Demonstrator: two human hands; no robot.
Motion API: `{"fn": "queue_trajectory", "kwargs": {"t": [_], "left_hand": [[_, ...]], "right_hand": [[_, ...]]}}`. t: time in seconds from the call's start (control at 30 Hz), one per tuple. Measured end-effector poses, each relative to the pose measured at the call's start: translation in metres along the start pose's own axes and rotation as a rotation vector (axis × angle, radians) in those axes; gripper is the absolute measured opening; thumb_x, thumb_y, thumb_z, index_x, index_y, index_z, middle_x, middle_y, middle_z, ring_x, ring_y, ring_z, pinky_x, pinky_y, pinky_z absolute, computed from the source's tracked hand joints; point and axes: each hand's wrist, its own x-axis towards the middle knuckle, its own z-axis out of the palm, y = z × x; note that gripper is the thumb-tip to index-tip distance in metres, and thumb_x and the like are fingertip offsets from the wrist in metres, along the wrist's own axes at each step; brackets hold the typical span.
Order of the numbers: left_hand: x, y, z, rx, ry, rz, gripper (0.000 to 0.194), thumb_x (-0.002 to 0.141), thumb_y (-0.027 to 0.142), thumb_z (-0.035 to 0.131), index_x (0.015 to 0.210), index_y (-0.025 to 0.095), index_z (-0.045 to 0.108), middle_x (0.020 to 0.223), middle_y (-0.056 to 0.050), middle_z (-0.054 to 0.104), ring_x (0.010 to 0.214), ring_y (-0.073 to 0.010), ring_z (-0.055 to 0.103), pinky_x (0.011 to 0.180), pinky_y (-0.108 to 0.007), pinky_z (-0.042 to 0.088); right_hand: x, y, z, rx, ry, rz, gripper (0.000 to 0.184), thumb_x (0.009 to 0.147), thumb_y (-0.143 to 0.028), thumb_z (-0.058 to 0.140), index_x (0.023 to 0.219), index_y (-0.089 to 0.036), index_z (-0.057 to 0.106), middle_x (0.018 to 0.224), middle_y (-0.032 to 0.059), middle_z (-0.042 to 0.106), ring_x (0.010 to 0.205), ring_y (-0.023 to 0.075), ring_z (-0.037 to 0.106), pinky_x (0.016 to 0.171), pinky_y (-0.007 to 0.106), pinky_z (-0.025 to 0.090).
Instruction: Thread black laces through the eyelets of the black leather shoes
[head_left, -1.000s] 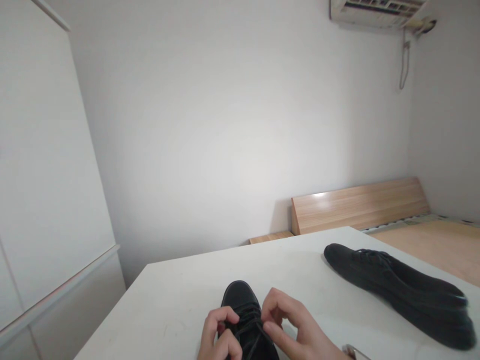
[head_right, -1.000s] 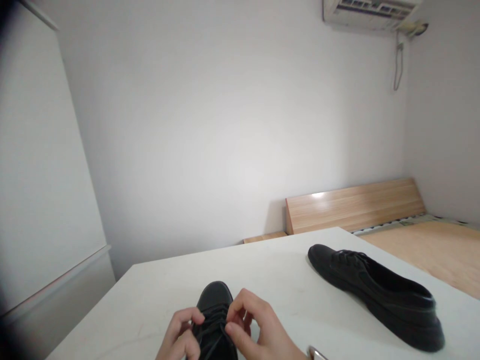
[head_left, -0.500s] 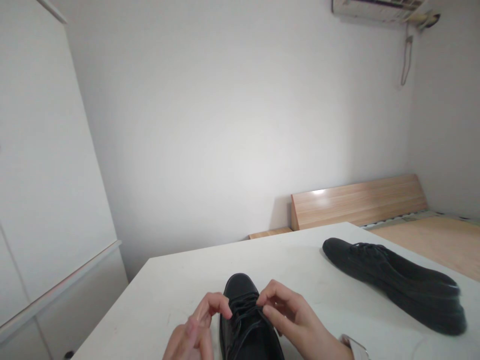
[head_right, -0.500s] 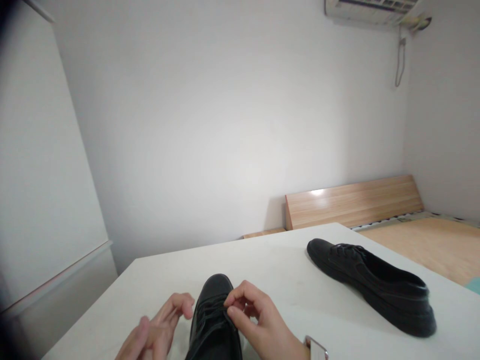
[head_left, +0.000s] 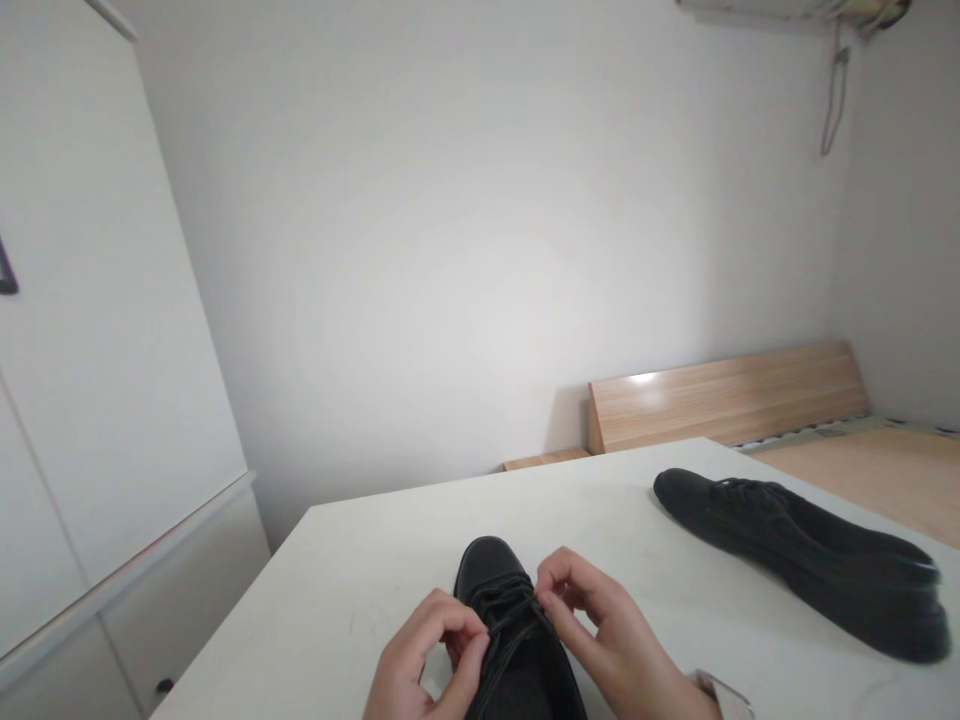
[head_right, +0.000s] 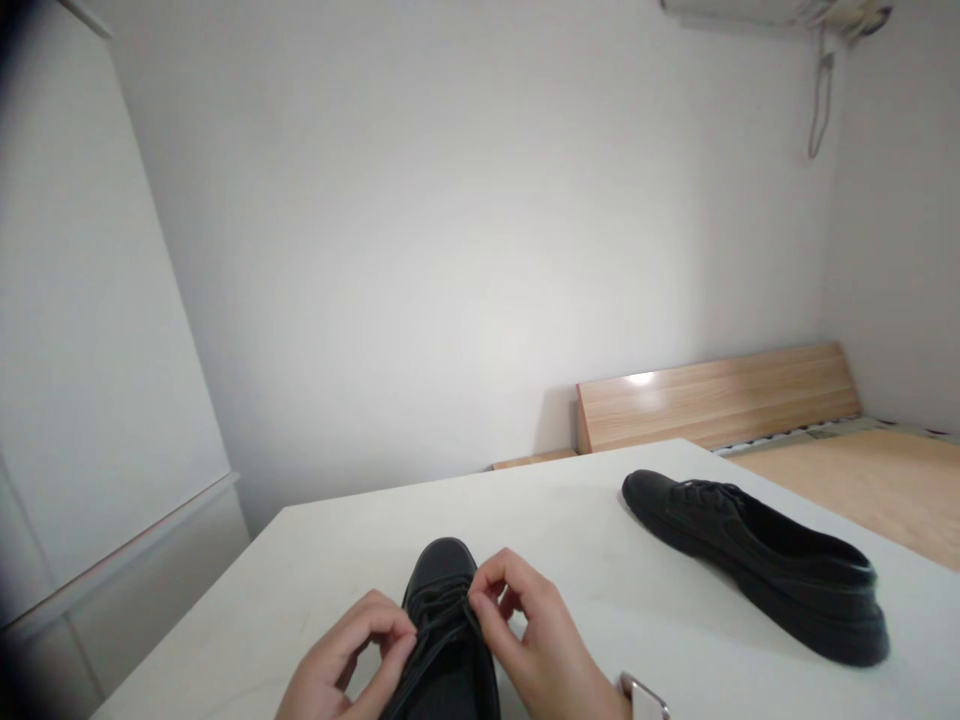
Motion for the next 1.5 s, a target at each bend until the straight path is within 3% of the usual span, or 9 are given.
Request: {"fn": "queue_trajectory", "kwargs": {"t": [0.13, 0.37, 0.53, 0.8, 0.9, 1.03, 1.17, 1.33, 1.5], "left_hand": [[-0.002, 0.003, 0.002, 0.023, 0.025, -0.014, 0.027, 0.096, 0.04, 0.051, 0.078, 0.021, 0.061, 0.075, 0.0, 0.057, 0.072, -0.0169, 0.056, 0.071, -0.024, 0.044], [-0.002, 0.011, 0.0, 0.006, -0.013, -0.108, 0.028, 0.095, 0.047, 0.053, 0.086, 0.021, 0.061, 0.079, -0.001, 0.058, 0.077, -0.0187, 0.057, 0.075, -0.025, 0.045], [0.001, 0.007, -0.002, -0.006, -0.082, -0.075, 0.035, 0.094, 0.049, 0.053, 0.075, 0.02, 0.058, 0.077, -0.002, 0.055, 0.073, -0.0176, 0.054, 0.07, -0.025, 0.044], [0.001, 0.007, -0.002, -0.056, -0.015, -0.134, 0.032, 0.096, 0.049, 0.052, 0.082, 0.021, 0.059, 0.079, -0.001, 0.059, 0.077, -0.0182, 0.057, 0.075, -0.025, 0.044], [0.001, 0.007, -0.004, -0.086, 0.0, -0.199, 0.031, 0.094, 0.051, 0.054, 0.093, 0.021, 0.062, 0.08, -0.001, 0.062, 0.079, -0.019, 0.06, 0.076, -0.026, 0.045], [0.004, 0.007, -0.004, -0.058, -0.056, -0.11, 0.031, 0.089, 0.051, 0.061, 0.088, 0.02, 0.066, 0.081, -0.002, 0.061, 0.075, -0.0179, 0.058, 0.072, -0.025, 0.046], [0.006, 0.008, -0.004, -0.07, -0.034, -0.091, 0.032, 0.091, 0.048, 0.059, 0.076, 0.02, 0.063, 0.078, -0.002, 0.059, 0.074, -0.0174, 0.057, 0.071, -0.024, 0.046], [0.005, 0.011, -0.003, -0.144, 0.029, -0.238, 0.035, 0.087, 0.053, 0.064, 0.083, 0.019, 0.067, 0.082, -0.003, 0.067, 0.082, -0.02, 0.063, 0.078, -0.025, 0.049], [0.005, 0.012, -0.003, -0.207, 0.071, -0.269, 0.033, 0.085, 0.054, 0.068, 0.083, 0.021, 0.064, 0.072, 0.001, 0.063, 0.072, -0.0162, 0.06, 0.072, -0.024, 0.047]], "right_hand": [[-0.001, -0.005, 0.0, 0.029, 0.045, 0.016, 0.029, 0.097, -0.045, 0.051, 0.087, -0.019, 0.059, 0.082, 0.0039, 0.061, 0.075, 0.018, 0.057, 0.068, 0.03, 0.045], [0.003, -0.005, -0.006, 0.073, -0.036, 0.04, 0.027, 0.095, -0.046, 0.057, 0.088, -0.019, 0.06, 0.086, 0.0028, 0.06, 0.08, 0.0178, 0.056, 0.075, 0.032, 0.046], [0.002, -0.006, -0.003, 0.08, -0.017, 0.022, 0.031, 0.098, -0.048, 0.049, 0.086, -0.02, 0.056, 0.082, 0.0025, 0.057, 0.079, 0.018, 0.053, 0.075, 0.033, 0.044], [-0.001, -0.003, 0.0, 0.191, 0.016, 0.049, 0.034, 0.094, -0.055, 0.055, 0.093, -0.02, 0.055, 0.085, 0.0026, 0.055, 0.08, 0.0185, 0.052, 0.076, 0.034, 0.044], [0.001, -0.002, -0.003, 0.23, -0.025, 0.075, 0.034, 0.092, -0.054, 0.058, 0.1, -0.021, 0.057, 0.091, 0.003, 0.057, 0.085, 0.0188, 0.052, 0.08, 0.034, 0.044], [0.002, -0.003, -0.006, 0.184, -0.084, 0.07, 0.036, 0.092, -0.056, 0.057, 0.086, -0.02, 0.056, 0.082, 0.0006, 0.054, 0.079, 0.0177, 0.049, 0.076, 0.032, 0.042], [0.002, -0.004, -0.004, 0.19, -0.031, 0.079, 0.038, 0.093, -0.057, 0.055, 0.085, -0.02, 0.057, 0.081, 0.0015, 0.056, 0.078, 0.018, 0.051, 0.074, 0.032, 0.043], [0.005, -0.003, -0.002, 0.32, 0.033, 0.115, 0.039, 0.09, -0.058, 0.061, 0.085, -0.02, 0.055, 0.075, 0.0012, 0.06, 0.074, 0.0176, 0.056, 0.072, 0.032, 0.043], [0.008, -0.005, -0.004, 0.455, 0.068, 0.164, 0.041, 0.085, -0.058, 0.068, 0.086, -0.019, 0.057, 0.067, -0.0028, 0.055, 0.065, 0.0137, 0.051, 0.064, 0.028, 0.039]]}}
